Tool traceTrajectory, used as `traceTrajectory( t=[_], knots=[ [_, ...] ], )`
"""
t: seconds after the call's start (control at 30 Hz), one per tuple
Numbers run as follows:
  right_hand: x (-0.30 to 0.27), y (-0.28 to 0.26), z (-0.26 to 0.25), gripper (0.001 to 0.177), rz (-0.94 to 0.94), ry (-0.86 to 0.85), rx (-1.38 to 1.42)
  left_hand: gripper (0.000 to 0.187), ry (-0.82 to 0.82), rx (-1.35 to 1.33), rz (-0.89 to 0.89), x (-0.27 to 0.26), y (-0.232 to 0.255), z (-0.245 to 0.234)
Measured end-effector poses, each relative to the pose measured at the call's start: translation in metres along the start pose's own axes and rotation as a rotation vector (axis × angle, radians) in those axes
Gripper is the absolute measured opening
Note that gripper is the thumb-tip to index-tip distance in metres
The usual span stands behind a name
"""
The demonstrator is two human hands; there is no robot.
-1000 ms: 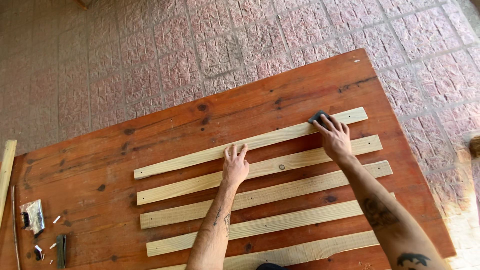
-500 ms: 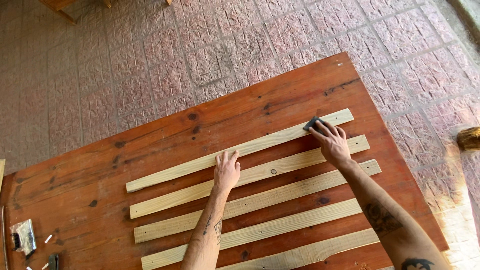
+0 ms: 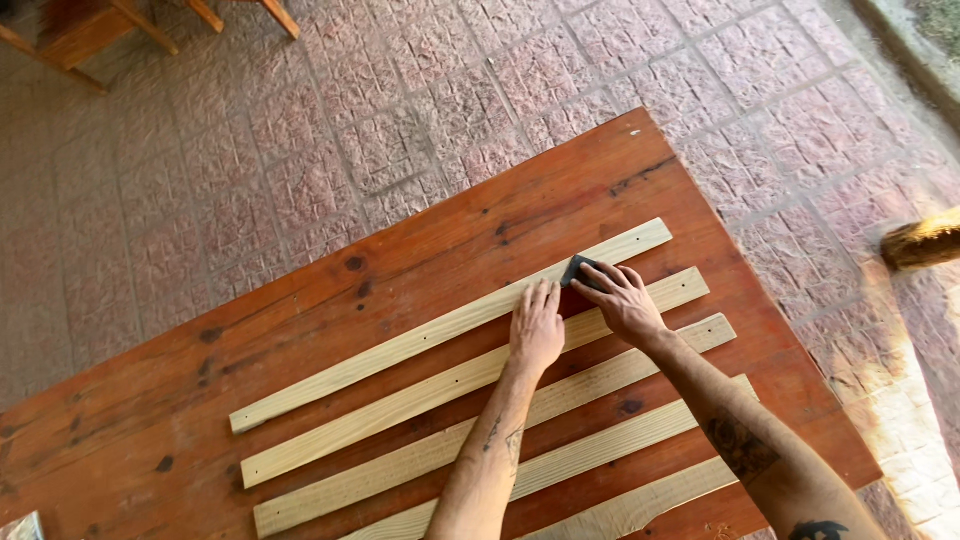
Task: The person sands several long wooden planks laid out on a workbench using a sanding block. They move the block back and forth along the length of each plank, working on one plank at a time before moving to the next.
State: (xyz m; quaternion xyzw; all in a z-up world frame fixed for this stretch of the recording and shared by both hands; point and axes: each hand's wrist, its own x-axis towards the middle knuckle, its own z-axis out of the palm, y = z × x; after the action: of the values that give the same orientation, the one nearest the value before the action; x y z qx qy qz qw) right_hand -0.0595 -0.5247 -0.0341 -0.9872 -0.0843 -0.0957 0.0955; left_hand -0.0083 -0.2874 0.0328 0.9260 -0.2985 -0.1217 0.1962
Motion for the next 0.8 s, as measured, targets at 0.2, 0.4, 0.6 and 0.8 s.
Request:
traceTrajectory(
  t=[0.2, 0.4, 0.6, 0.8],
  knots=[
    [0.0, 0.037, -0.031, 0.064, 0.099, 0.03, -0.06, 0.067, -0.033, 0.179, -0.029, 0.037, 0.016, 0.024],
    [0.02, 0.035, -0.012, 0.066, 0.1, 0.034, -0.046, 0.067, -0.076, 0.228, -0.036, 0.044, 0.015, 0.029],
    [-0.002, 0.042, -0.036, 0.069, 0.018, -0.023, -0.019, 0.064, -0.067, 0.242, -0.029, 0.043, 0.021, 0.017],
    [-0.005, 0.099, -0.026, 0.065, 0.151, 0.012, -0.126, 0.067, -0.066, 0.263, -0.02, 0.051, 0.02, 0.026]
  ],
)
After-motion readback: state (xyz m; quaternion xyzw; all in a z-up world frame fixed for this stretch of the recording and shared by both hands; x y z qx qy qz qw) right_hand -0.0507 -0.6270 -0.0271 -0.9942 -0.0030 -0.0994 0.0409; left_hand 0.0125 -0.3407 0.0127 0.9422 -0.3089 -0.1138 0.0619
